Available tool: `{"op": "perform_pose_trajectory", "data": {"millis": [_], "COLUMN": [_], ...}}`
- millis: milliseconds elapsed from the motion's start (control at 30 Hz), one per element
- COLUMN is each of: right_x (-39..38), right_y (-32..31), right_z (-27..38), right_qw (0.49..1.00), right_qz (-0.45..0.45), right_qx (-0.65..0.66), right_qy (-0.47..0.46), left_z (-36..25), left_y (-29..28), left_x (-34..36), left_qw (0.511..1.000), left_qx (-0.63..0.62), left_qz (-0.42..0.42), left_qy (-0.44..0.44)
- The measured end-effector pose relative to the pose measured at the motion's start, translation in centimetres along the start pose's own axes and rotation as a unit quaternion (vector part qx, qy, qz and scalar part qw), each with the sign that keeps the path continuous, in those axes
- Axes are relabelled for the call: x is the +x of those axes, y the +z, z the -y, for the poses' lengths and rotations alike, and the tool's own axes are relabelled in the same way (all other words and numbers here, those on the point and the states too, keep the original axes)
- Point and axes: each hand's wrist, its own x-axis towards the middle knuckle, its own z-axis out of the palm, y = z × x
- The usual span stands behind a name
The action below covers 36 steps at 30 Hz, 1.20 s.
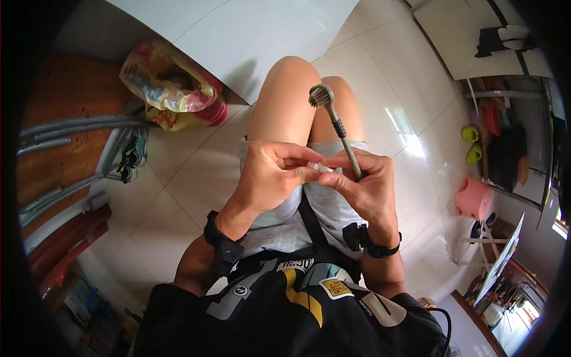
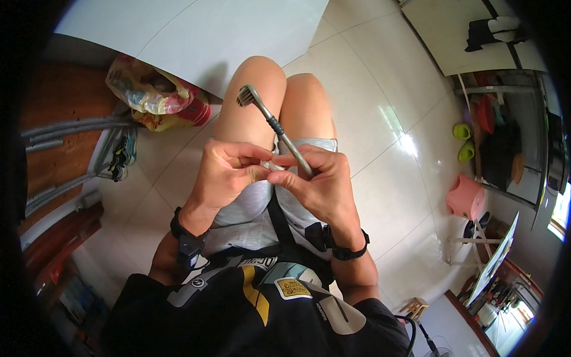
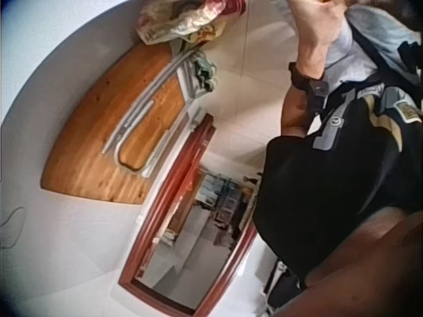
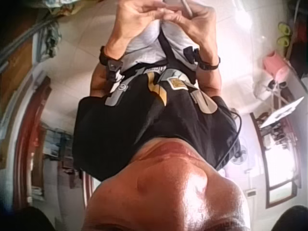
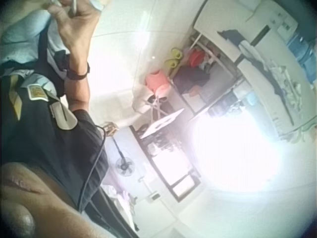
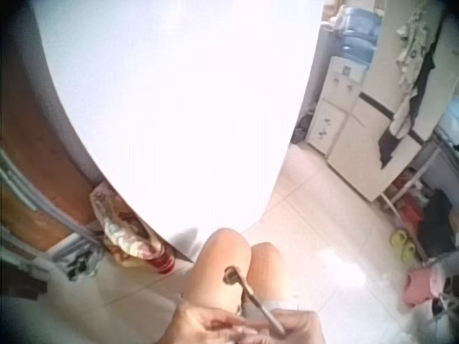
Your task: Repairing a small spot or hole on a white cabinet surface using a thin tool and tissue.
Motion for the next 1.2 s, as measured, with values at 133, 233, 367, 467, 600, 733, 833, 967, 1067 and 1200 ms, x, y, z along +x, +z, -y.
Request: {"op": "perform_pose_trajectory", "data": {"millis": [133, 233, 367, 467, 600, 733, 833, 967, 1067, 1200], "right_x": [-0.3, -0.2, -0.2, 0.1, 0.2, 0.1, -0.1, 0.7, 1.0, 1.0], "right_y": [0.1, 0.6, 0.6, 0.8, 1.0, 1.1, 0.8, 0.7, 0.7, 1.1], "right_z": [0.3, -0.6, 0.3, 0.4, -0.1, 0.4, 0.3, 0.5, 0.5, -0.1], "right_qw": [1.0, 0.995, 0.997, 0.997, 0.996, 0.986, 0.988, 0.989, 0.99, 0.986], "right_qz": [0.0, -0.049, -0.064, -0.063, -0.059, -0.067, -0.057, -0.031, -0.006, -0.001], "right_qx": [-0.006, 0.031, 0.003, 0.036, 0.065, 0.155, 0.139, 0.098, 0.116, 0.161], "right_qy": [0.0, -0.086, -0.046, -0.016, 0.003, -0.018, -0.035, -0.108, -0.086, -0.035], "left_z": [0.0, -0.1, -0.7, -0.7, -0.4, -0.5, -1.1, -1.6, -1.8, -1.2], "left_y": [0.5, 0.8, 0.6, 0.8, 1.5, 1.9, 2.0, 1.7, 1.6, 1.3], "left_x": [-0.1, 0.1, 0.2, 0.3, 0.4, 0.3, -0.4, -0.2, -0.3, -0.7], "left_qw": [0.998, 0.999, 0.961, 0.911, 0.918, 0.968, 0.986, 0.993, 0.995, 0.976], "left_qx": [-0.029, 0.002, 0.217, 0.297, 0.264, 0.122, 0.076, 0.05, 0.056, 0.153], "left_qz": [-0.046, -0.034, -0.012, -0.017, -0.066, -0.083, -0.083, -0.064, -0.031, -0.031], "left_qy": [0.028, 0.033, 0.171, 0.287, 0.287, 0.202, 0.121, 0.088, 0.076, 0.152]}}
